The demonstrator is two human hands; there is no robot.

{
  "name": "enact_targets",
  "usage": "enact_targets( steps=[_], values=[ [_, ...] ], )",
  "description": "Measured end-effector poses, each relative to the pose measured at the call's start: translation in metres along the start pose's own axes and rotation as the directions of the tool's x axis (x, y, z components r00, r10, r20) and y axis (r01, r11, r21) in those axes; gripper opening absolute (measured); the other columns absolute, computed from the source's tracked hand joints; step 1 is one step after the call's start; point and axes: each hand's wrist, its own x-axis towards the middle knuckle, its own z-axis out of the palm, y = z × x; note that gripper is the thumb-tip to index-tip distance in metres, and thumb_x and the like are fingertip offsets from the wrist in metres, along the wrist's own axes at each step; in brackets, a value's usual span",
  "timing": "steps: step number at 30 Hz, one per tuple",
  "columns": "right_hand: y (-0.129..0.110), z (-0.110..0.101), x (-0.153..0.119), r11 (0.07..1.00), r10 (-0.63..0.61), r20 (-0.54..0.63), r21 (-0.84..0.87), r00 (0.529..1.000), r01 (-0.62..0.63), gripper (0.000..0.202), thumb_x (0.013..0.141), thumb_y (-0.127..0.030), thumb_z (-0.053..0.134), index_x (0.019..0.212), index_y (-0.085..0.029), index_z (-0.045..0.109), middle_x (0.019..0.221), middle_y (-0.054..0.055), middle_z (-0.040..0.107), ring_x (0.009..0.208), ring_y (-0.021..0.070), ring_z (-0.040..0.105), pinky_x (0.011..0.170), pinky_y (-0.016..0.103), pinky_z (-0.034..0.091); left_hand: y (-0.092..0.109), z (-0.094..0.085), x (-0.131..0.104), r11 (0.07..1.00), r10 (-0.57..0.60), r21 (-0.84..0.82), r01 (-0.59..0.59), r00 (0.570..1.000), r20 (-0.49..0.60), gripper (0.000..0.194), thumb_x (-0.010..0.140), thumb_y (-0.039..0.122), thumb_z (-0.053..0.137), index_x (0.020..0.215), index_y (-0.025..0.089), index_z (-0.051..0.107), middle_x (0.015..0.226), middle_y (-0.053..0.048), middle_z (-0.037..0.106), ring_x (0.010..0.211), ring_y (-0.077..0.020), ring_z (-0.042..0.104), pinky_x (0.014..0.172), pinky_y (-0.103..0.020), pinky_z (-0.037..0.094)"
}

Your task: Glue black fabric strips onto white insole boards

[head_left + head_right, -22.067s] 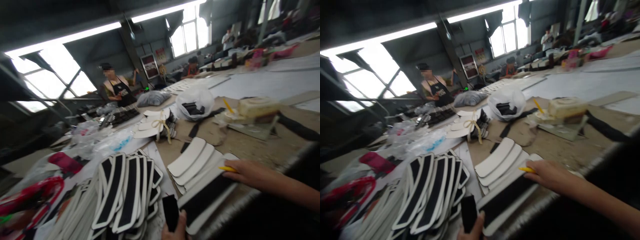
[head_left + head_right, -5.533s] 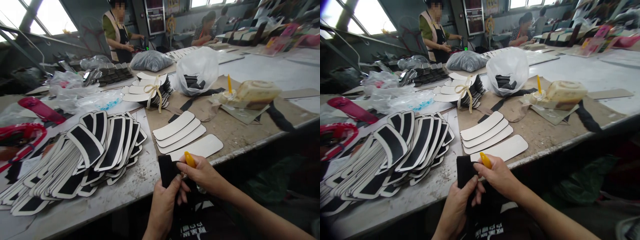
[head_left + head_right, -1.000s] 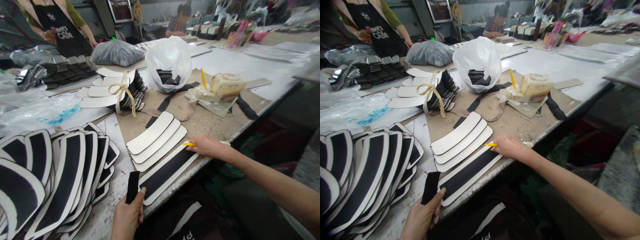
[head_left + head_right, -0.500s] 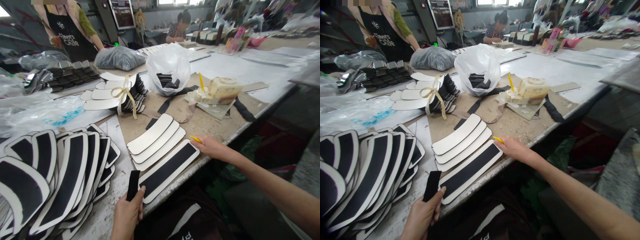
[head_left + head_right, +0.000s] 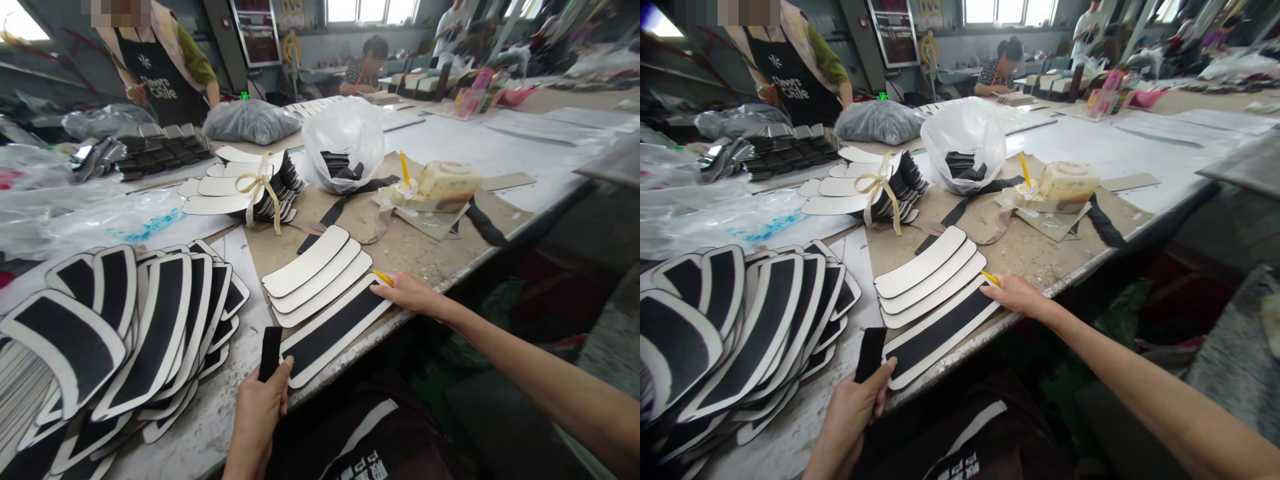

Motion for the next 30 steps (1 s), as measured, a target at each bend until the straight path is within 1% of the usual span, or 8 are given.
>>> enact_targets(
  steps=[2, 7, 10, 14, 16, 20, 23, 30],
  values=[
    [0.0, 0.0, 0.0, 1.0, -0.006, 0.0, 0.014, 1.0, 0.006, 0.027, 0.081, -0.041, 0.044, 0.072, -0.017, 0.054, 0.067, 0.002, 0.057, 0.064, 0.0187, 0.053, 0.059, 0.027, 0.034, 0.002, 0.001, -0.001, 1.0, 0.003, 0.007, -0.003, 1.0, -0.011, 0.039, 0.059, 0.05, 0.067, 0.049, 0.02, 0.044, 0.029, 0.008, 0.035, 0.027, -0.0076, 0.029, 0.033, -0.022, 0.017],
    [0.0, -0.002, 0.0, 0.997, -0.002, 0.017, 0.076, 1.0, 0.001, 0.028, 0.081, -0.042, 0.045, 0.071, -0.017, 0.053, 0.065, 0.0, 0.054, 0.064, 0.0171, 0.051, 0.059, 0.026, 0.036, 0.005, 0.0, -0.003, 1.0, 0.009, 0.024, -0.008, 1.0, -0.007, 0.044, 0.06, 0.052, 0.067, 0.046, 0.02, 0.041, 0.027, 0.007, 0.035, 0.027, -0.0073, 0.029, 0.035, -0.021, 0.017],
    [-0.002, -0.005, -0.001, 0.992, 0.001, 0.046, 0.129, 0.999, -0.007, 0.03, 0.082, -0.044, 0.043, 0.073, -0.017, 0.054, 0.062, -0.002, 0.052, 0.061, 0.0155, 0.05, 0.055, 0.025, 0.037, 0.004, -0.001, 0.0, 1.0, 0.024, 0.014, -0.024, 1.0, 0.008, 0.046, 0.059, 0.055, 0.067, 0.043, 0.021, 0.04, 0.026, 0.006, 0.033, 0.027, -0.0077, 0.028, 0.034, -0.022, 0.018],
    [-0.005, -0.007, -0.004, 0.985, -0.012, 0.085, 0.171, 0.996, -0.003, 0.032, 0.084, -0.046, 0.04, 0.074, -0.018, 0.054, 0.06, -0.002, 0.051, 0.056, 0.0143, 0.049, 0.049, 0.023, 0.036, 0.0, -0.003, 0.003, 1.0, -0.017, -0.014, 0.017, 0.999, 0.032, 0.045, 0.056, 0.055, 0.068, 0.043, 0.021, 0.04, 0.027, 0.007, 0.033, 0.026, -0.0075, 0.027, 0.033, -0.022, 0.016],
    [-0.004, -0.005, -0.002, 0.994, -0.015, 0.074, 0.11, 0.997, 0.006, 0.033, 0.084, -0.046, 0.039, 0.073, -0.018, 0.053, 0.06, -0.002, 0.052, 0.057, 0.015, 0.05, 0.05, 0.023, 0.037, 0.001, -0.004, 0.003, 0.999, -0.017, -0.03, 0.019, 0.998, 0.054, 0.044, 0.058, 0.052, 0.067, 0.044, 0.021, 0.039, 0.028, 0.007, 0.033, 0.027, -0.0069, 0.028, 0.034, -0.022, 0.017],
    [-0.001, 0.0, 0.005, 0.997, -0.01, 0.013, -0.078, 1.0, 0.011, 0.031, 0.083, -0.043, 0.042, 0.07, -0.018, 0.054, 0.065, 0.001, 0.057, 0.064, 0.0184, 0.053, 0.058, 0.026, 0.038, 0.005, -0.004, 0.0, 0.999, 0.006, -0.035, -0.003, 0.997, 0.072, 0.04, 0.065, 0.046, 0.064, 0.047, 0.021, 0.04, 0.029, 0.008, 0.033, 0.028, -0.0062, 0.027, 0.034, -0.021, 0.018],
    [-0.001, 0.001, 0.011, 0.991, 0.006, -0.003, -0.136, 1.0, -0.007, 0.025, 0.082, -0.04, 0.044, 0.077, -0.018, 0.055, 0.073, 0.004, 0.061, 0.068, 0.0193, 0.055, 0.063, 0.026, 0.039, 0.006, -0.003, -0.002, 0.999, 0.0, -0.032, 0.002, 0.998, 0.062, 0.037, 0.066, 0.044, 0.064, 0.05, 0.021, 0.041, 0.029, 0.008, 0.034, 0.028, -0.0065, 0.028, 0.033, -0.021, 0.017],
    [-0.012, -0.001, 0.011, 0.96, 0.045, -0.043, -0.276, 0.998, -0.055, 0.026, 0.085, -0.038, 0.044, 0.083, -0.017, 0.058, 0.079, 0.008, 0.064, 0.073, 0.0208, 0.056, 0.065, 0.026, 0.038, 0.005, -0.002, 0.001, 0.999, -0.003, -0.039, 0.005, 0.997, 0.074, 0.033, 0.066, 0.042, 0.063, 0.053, 0.021, 0.042, 0.03, 0.009, 0.035, 0.027, -0.0063, 0.028, 0.033, -0.021, 0.018]
  ],
)
